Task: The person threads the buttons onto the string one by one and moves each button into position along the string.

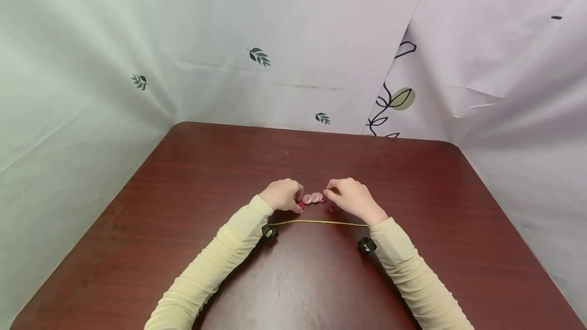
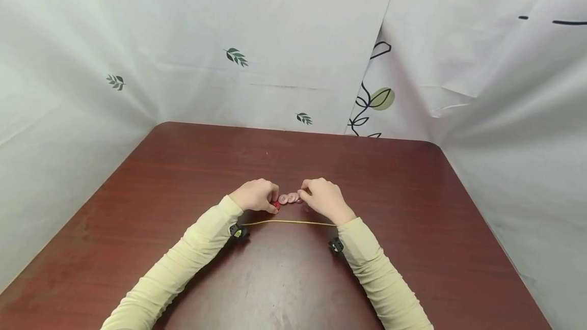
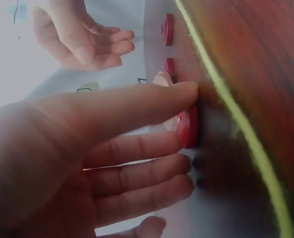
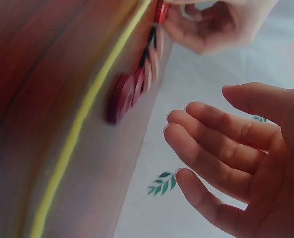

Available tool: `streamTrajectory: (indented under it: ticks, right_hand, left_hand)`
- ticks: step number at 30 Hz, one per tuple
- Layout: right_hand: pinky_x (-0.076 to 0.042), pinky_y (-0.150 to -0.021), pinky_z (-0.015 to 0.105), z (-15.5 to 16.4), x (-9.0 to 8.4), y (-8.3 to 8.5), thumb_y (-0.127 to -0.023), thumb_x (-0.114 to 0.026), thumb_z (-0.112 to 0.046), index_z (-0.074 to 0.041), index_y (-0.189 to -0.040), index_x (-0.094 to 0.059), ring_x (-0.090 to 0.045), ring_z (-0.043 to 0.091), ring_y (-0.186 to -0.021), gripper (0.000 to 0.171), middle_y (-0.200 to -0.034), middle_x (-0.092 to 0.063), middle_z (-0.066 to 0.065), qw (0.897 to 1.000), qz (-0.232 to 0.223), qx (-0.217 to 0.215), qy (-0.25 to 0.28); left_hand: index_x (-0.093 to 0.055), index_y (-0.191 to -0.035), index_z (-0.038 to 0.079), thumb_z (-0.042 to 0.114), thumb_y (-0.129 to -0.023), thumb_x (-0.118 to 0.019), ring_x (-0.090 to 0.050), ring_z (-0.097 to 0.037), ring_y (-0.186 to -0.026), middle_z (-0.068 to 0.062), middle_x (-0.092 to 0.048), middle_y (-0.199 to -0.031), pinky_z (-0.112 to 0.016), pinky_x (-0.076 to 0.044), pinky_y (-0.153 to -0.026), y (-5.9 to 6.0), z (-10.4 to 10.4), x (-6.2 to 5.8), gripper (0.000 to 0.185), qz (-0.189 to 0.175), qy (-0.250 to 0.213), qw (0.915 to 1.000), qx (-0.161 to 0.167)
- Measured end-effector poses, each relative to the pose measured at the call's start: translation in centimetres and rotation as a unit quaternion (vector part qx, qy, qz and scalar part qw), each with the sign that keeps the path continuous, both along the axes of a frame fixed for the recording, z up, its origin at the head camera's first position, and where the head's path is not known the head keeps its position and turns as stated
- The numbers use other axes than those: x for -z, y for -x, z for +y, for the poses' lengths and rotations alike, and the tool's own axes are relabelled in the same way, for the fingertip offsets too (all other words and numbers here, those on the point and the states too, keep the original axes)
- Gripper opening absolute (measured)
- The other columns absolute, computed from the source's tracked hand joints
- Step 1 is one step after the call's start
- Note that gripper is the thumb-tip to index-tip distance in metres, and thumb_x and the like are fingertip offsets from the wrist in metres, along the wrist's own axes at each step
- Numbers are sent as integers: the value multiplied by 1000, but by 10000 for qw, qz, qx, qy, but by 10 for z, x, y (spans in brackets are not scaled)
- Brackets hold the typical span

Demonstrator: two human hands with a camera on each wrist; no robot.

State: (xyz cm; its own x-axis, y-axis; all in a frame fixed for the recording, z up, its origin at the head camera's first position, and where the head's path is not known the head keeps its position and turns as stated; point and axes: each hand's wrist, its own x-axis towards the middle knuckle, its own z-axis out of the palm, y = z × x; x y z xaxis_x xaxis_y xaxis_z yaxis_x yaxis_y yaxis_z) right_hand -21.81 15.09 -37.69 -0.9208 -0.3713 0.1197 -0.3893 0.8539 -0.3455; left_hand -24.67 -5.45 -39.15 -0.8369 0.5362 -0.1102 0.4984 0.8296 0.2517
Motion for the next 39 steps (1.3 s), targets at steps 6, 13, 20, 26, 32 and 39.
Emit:
streamTrajectory:
  ticks: [6, 13, 20, 26, 32, 39]
  right_hand:
    - [-43, -54, 27, -18, -1, -4, -92, -63, -24, -15, -91, -71, -51, 7, -57, 13, -68, -65, -4, 9995, -95, -299, 24]
    - [-47, -57, 29, -41, 0, -7, -91, -65, -23, -17, -91, -71, -58, 9, -64, 8, -82, -72, -3, 9950, -135, -979, -121]
    - [-47, -67, 28, -70, 3, -9, -87, -69, -18, -14, -94, -68, -61, 11, -73, 9, -83, -69, -3, 9782, -304, -1971, -585]
    - [-44, -70, 22, -88, 7, -13, -85, -73, -19, -9, -100, -64, -57, 14, -77, 20, -89, -60, 4, 9565, -549, -2702, -956]
    - [-40, -66, 18, -93, 11, -13, -82, -75, -15, -10, -88, -59, -53, 9, -71, 18, -80, -58, 2, 9487, -986, -2793, -1110]
    - [-38, -64, 16, -96, 15, -12, -83, -73, -11, -13, -76, -61, -51, 6, -68, 14, -70, -55, -3, 9424, -1154, -2858, -1294]
  left_hand:
    - [-63, -77, 10, 17, -71, -81, -53, -15, -67, 0, -59, -74, -26, -44, -63, 10, -8, -4, 21, -224, -277, 9994, 4]
    - [-68, -86, 9, 16, -74, -79, -56, -15, -70, -3, -65, -80, -26, -47, -66, 19, -25, -15, 18, -300, -325, 9990, -18]
    - [-71, -88, 10, 13, -76, -76, -58, -15, -70, -3, -67, -81, -25, -47, -65, 25, -35, -18, 13, -298, -419, 9987, 44]
    - [-71, -89, 9, 13, -78, -76, -57, -16, -72, -5, -66, -82, -26, -47, -66, 25, -37, -17, 13, -343, -462, 9983, 34]
    - [-70, -89, 8, 11, -76, -75, -55, -15, -69, -4, -64, -76, -24, -45, -64, 23, -37, -15, 14, -354, -530, 9979, 89]
    - [-71, -89, 9, 10, -76, -75, -55, -14, -70, -3, -62, -76, -23, -44, -64, 23, -37, -14, 13, -297, -490, 9983, 127]
